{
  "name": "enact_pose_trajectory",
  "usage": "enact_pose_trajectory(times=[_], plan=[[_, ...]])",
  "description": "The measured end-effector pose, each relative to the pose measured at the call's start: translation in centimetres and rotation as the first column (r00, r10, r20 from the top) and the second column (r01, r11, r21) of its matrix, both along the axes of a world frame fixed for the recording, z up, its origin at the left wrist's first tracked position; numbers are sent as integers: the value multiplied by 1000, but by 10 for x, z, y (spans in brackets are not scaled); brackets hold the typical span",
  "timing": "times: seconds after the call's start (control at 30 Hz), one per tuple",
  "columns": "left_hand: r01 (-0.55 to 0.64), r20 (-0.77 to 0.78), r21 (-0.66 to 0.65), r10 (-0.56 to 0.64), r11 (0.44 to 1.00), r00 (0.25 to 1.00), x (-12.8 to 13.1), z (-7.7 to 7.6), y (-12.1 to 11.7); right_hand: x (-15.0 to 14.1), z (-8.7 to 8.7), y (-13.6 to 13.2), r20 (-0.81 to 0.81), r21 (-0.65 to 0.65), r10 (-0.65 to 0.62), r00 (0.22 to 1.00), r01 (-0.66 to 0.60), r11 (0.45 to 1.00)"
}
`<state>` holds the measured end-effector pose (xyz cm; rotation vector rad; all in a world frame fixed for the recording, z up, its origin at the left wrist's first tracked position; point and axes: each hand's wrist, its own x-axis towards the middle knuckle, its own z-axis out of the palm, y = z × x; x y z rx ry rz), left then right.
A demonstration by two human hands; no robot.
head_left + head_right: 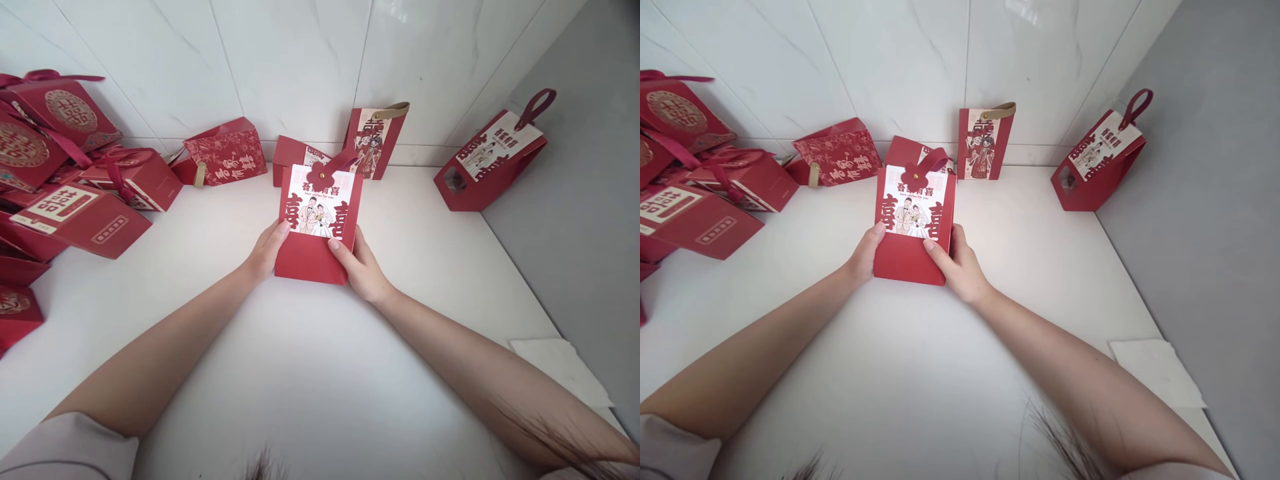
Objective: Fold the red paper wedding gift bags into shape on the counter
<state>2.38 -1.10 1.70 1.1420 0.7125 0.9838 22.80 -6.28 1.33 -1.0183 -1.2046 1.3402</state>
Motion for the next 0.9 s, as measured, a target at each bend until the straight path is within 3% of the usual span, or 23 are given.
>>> enact_pose_trajectory(times=[0.73, 0.9], plan=[[26, 57, -66, -22, 997, 998, 0, 0, -1, 0, -1, 0, -18, 3, 7, 1000, -7, 1000], [-34, 125, -166, 55, 986, 991, 2, 8, 0, 4, 0, -2, -14, 132, 93, 996, -91, 987]])
